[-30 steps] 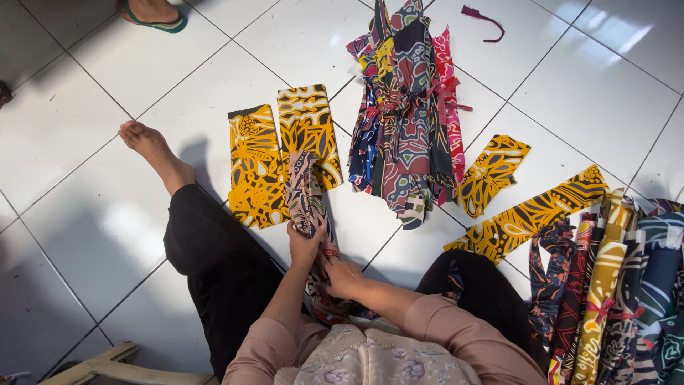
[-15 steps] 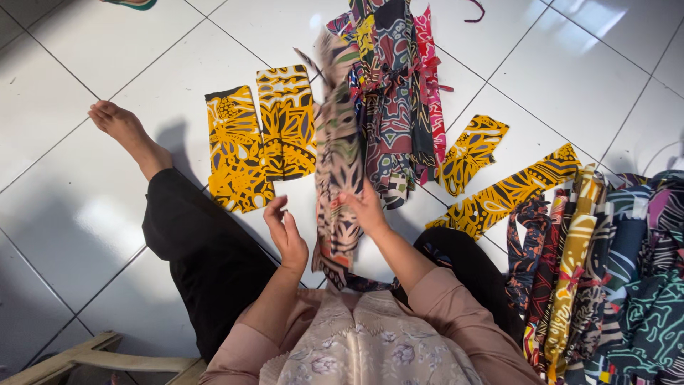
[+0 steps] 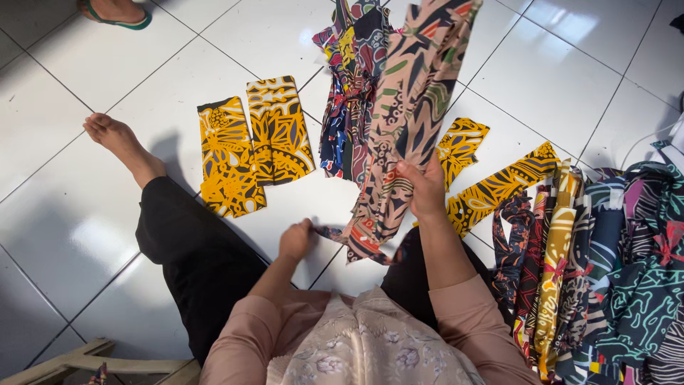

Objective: The person sits on a tiled floor and folds multiple pieces of patterned fabric one by one. They pick up each piece, fold it neatly, and place it into a growing stack. The process is repeated for several different fabric patterns.

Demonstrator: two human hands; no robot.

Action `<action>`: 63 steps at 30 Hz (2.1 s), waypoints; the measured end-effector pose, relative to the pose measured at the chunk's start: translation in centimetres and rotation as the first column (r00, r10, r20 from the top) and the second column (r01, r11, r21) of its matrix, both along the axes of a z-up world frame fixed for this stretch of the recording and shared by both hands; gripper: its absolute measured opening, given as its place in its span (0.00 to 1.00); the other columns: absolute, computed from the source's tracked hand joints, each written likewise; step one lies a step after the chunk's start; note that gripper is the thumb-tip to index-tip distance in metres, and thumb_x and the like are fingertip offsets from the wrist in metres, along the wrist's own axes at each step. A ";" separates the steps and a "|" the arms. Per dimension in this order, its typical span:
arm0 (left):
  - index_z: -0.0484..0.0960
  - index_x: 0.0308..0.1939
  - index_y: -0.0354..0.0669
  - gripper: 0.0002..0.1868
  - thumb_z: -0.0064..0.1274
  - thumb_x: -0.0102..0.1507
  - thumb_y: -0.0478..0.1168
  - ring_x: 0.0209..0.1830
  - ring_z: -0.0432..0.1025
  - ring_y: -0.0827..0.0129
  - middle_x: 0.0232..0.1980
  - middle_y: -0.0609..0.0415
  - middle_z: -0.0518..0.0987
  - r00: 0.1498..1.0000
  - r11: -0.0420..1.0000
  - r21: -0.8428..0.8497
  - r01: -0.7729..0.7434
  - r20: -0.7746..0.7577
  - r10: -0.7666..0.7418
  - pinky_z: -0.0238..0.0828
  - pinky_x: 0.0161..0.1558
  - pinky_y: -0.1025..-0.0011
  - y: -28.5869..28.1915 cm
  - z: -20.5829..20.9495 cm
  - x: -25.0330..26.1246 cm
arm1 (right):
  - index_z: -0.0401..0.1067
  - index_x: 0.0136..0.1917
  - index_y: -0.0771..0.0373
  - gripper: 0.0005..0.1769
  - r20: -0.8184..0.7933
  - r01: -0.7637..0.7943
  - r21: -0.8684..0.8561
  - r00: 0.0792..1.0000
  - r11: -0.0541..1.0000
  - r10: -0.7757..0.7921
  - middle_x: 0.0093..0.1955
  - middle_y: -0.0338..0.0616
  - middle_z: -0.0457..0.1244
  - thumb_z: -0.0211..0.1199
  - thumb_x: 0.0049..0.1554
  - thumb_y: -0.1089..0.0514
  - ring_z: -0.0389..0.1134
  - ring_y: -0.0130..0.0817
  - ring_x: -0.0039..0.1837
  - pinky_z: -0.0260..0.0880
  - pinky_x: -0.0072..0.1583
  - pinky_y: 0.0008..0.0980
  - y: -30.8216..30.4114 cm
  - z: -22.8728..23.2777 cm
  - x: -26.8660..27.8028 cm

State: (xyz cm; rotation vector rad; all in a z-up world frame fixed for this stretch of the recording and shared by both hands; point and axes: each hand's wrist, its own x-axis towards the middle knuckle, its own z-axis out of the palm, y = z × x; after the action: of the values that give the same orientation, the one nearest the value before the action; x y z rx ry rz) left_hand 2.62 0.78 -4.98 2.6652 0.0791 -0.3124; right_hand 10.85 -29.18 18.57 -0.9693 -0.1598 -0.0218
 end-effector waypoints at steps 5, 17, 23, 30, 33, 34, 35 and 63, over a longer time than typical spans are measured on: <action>0.84 0.48 0.51 0.13 0.52 0.61 0.44 0.46 0.78 0.48 0.43 0.46 0.84 0.995 0.991 -0.094 -0.091 0.041 0.095 0.73 0.48 0.53 4.8 1.0 1.2 | 0.62 0.72 0.62 0.33 -0.181 -0.243 0.028 0.953 0.970 0.244 0.62 0.43 0.67 0.66 0.55 0.70 0.70 0.34 0.60 0.72 0.64 0.38 7.4 -8.4 -3.1; 0.85 0.44 0.44 0.12 0.49 0.63 0.41 0.54 0.74 0.52 0.51 0.47 0.79 0.978 0.924 0.344 0.168 -0.178 -0.111 0.73 0.52 0.55 4.2 3.4 -7.0 | 0.74 0.57 0.66 0.28 -0.475 -0.474 -0.880 0.876 -0.035 0.083 0.52 0.56 0.70 0.67 0.55 0.41 0.73 0.52 0.56 0.70 0.57 0.46 13.7 -24.5 -8.6; 0.85 0.45 0.42 0.14 0.53 0.63 0.46 0.55 0.73 0.54 0.51 0.48 0.78 0.989 0.943 0.307 0.130 -0.113 -0.099 0.73 0.52 0.57 3.4 6.6 -7.4 | 0.61 0.71 0.59 0.31 -0.175 -0.149 -0.967 0.978 -0.205 0.111 0.44 0.56 0.69 0.60 0.60 0.45 0.72 0.57 0.48 0.69 0.50 0.53 12.8 -20.1 -4.6; 0.84 0.47 0.41 0.17 0.53 0.66 0.51 0.56 0.72 0.54 0.53 0.48 0.77 0.975 0.948 0.311 0.065 -0.224 0.006 0.72 0.53 0.55 5.1 7.9 -7.9 | 0.75 0.54 0.62 0.12 -0.217 -0.138 -0.927 0.956 -0.348 0.200 0.46 0.54 0.70 0.57 0.58 0.62 0.73 0.54 0.51 0.71 0.52 0.52 11.1 -20.6 -1.6; 0.86 0.45 0.42 0.15 0.54 0.65 0.48 0.57 0.72 0.53 0.52 0.48 0.78 0.986 0.967 0.250 0.044 -0.167 -0.002 0.72 0.54 0.56 5.7 9.0 -8.9 | 0.80 0.52 0.63 0.13 -0.462 -0.270 -0.785 0.854 -0.557 0.238 0.48 0.52 0.70 0.59 0.54 0.64 0.73 0.50 0.52 0.75 0.53 0.48 10.2 -19.8 -2.3; 0.86 0.44 0.43 0.14 0.55 0.64 0.48 0.57 0.72 0.53 0.52 0.48 0.78 0.986 0.973 0.225 0.045 -0.164 -0.007 0.71 0.54 0.56 5.6 9.4 -8.8 | 0.80 0.51 0.63 0.13 -0.434 -0.231 -0.806 0.857 -0.545 0.278 0.48 0.54 0.70 0.58 0.56 0.63 0.73 0.51 0.52 0.74 0.53 0.49 10.1 -19.5 -2.8; 0.87 0.43 0.43 0.14 0.56 0.64 0.48 0.56 0.72 0.52 0.53 0.47 0.78 0.987 0.979 0.201 0.045 -0.162 -0.012 0.71 0.54 0.56 5.3 9.9 -8.7 | 0.80 0.50 0.63 0.12 -0.405 -0.193 -0.825 0.858 -0.532 0.317 0.49 0.55 0.70 0.56 0.57 0.62 0.73 0.52 0.52 0.74 0.54 0.49 10.1 -19.2 -3.4; 0.87 0.44 0.39 0.06 0.57 0.66 0.36 0.39 0.75 0.75 0.39 0.57 0.83 0.990 0.565 -0.815 -0.129 -0.071 0.124 0.72 0.44 0.74 -0.5 -2.8 -6.5 | 0.73 0.61 0.59 0.24 -0.161 -0.365 -0.796 0.897 0.482 0.412 0.56 0.48 0.68 0.55 0.53 0.74 0.71 0.37 0.48 0.72 0.50 0.33 11.4 -20.5 -5.8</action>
State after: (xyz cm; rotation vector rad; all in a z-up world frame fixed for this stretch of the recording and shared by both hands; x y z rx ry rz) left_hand -3.84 0.33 -7.79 1.6980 0.0975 -0.2271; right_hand 5.05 -17.77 -1.94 -1.8604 -0.4707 0.5047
